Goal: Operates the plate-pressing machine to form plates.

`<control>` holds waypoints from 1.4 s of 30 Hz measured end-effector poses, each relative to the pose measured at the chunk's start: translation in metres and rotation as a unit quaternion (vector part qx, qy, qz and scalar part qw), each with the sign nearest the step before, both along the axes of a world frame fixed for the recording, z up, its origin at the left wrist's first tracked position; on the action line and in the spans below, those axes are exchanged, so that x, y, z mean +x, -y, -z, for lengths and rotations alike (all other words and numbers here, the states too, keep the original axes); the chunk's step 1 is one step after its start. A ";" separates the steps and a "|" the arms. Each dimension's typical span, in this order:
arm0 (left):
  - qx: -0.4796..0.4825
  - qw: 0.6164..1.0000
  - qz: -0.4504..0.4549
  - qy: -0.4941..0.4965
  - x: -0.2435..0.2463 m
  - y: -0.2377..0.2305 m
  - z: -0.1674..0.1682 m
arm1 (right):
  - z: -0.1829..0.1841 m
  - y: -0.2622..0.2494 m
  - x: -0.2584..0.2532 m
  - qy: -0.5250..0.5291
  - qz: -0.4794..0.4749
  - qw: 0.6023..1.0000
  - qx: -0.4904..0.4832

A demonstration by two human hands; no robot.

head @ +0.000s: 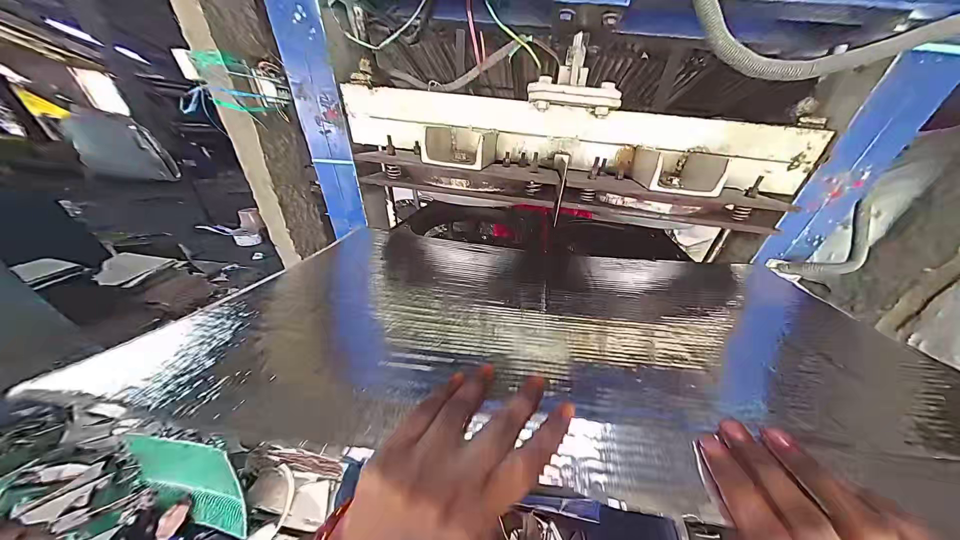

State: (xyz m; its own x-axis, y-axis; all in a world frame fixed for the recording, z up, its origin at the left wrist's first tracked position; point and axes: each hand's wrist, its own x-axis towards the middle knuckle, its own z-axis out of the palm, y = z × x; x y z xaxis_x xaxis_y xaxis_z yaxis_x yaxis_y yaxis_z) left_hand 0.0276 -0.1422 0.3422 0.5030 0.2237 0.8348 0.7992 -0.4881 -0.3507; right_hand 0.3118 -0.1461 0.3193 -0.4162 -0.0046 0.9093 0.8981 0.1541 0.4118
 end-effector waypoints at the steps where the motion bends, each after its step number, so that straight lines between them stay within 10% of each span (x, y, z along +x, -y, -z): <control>1: 0.016 1.000 0.015 -0.001 0.001 -0.017 0.000 | 0.000 -0.014 0.001 0.000 0.001 1.000 0.016; 11: 0.203 0.975 -0.030 0.086 -0.054 -0.225 0.037 | -0.019 -0.189 0.015 -0.148 -0.059 0.973 -0.165; 16: -0.164 0.948 -0.153 0.225 -0.108 -0.268 0.035 | -0.030 -0.239 0.023 -0.154 -0.076 0.966 -0.192; 19: -0.241 0.946 -0.165 0.137 -0.147 -0.296 0.014 | -0.028 -0.247 0.018 -0.134 -0.064 0.970 -0.191; 30: 0.004 0.982 -0.160 0.099 -0.178 -0.228 0.024 | -0.004 -0.257 0.014 -0.108 -0.028 0.938 -0.329; 42: -0.233 0.953 -0.189 0.042 -0.103 -0.286 0.014 | 0.031 -0.268 0.048 -0.211 0.010 0.957 -0.199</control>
